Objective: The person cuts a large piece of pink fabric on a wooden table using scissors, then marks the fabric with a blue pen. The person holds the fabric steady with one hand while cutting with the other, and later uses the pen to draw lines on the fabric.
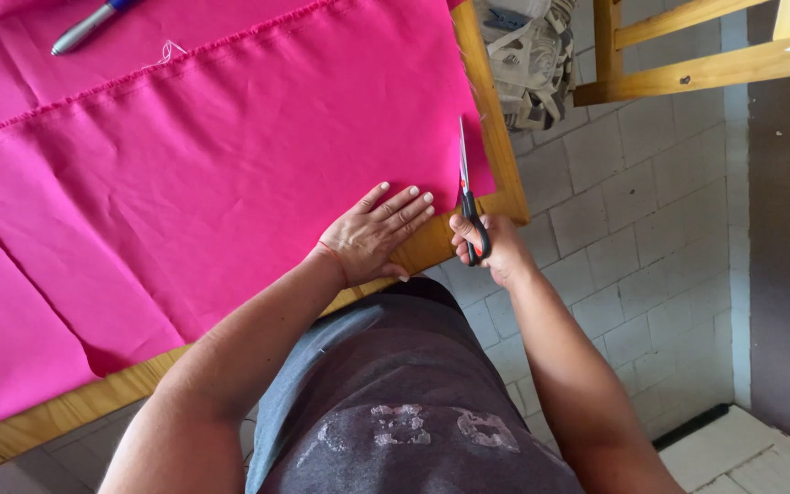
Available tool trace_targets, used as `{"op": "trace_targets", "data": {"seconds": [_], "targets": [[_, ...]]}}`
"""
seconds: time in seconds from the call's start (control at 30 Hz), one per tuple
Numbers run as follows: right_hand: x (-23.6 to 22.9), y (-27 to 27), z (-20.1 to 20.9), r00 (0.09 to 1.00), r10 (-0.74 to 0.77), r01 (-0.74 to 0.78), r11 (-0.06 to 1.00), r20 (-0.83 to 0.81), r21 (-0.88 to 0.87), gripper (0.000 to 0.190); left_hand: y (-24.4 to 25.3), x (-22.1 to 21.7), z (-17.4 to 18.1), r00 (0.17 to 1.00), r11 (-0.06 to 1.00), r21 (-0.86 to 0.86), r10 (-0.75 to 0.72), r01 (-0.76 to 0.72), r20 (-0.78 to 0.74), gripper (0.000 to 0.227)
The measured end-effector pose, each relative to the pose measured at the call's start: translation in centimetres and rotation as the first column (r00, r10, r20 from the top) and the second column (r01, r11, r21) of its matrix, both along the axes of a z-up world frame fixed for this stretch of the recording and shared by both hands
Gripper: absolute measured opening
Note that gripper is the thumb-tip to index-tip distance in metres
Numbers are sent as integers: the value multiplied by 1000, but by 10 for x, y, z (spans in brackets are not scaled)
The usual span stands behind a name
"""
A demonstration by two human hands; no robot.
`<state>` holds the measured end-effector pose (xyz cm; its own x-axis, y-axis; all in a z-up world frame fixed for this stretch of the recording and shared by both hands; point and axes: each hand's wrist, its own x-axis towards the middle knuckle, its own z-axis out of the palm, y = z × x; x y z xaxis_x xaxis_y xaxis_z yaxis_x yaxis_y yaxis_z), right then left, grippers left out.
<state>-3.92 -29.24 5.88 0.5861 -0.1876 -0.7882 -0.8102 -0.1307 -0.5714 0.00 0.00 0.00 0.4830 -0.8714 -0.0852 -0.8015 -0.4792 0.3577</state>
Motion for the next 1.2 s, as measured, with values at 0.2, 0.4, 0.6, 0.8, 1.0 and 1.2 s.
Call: {"op": "trace_targets", "data": {"seconds": [0.2, 0.4, 0.6, 0.8, 1.0, 1.2], "targets": [[12, -1, 4, 999, 43, -43, 999, 10, 23, 68, 0, -1, 0, 1000, 1000, 12, 1, -1, -5, 145], [9, -5, -8, 1000, 22, -22, 1000, 9, -23, 66, 0, -2, -4, 1000, 1000, 7, 8, -8, 4, 147], [18, -6, -5, 999, 45, -45, 999, -3, -11, 66, -1, -3, -8, 1000, 1000, -19, 17, -17, 2, 146], [33, -2, 5, 996, 82, -82, 997, 25, 7, 67, -1, -3, -5, 1000, 1000, -16, 16, -16, 11, 146], [33, -6, -4, 998, 55, -54, 998, 28, -27, 68, 0, -2, -4, 1000, 999, -32, 17, -16, 7, 144], [39, -3, 6, 998, 62, -61, 998, 20, -18, 67, 0, -2, -8, 1000, 999, -51, 13, -13, 1, 144]]}}
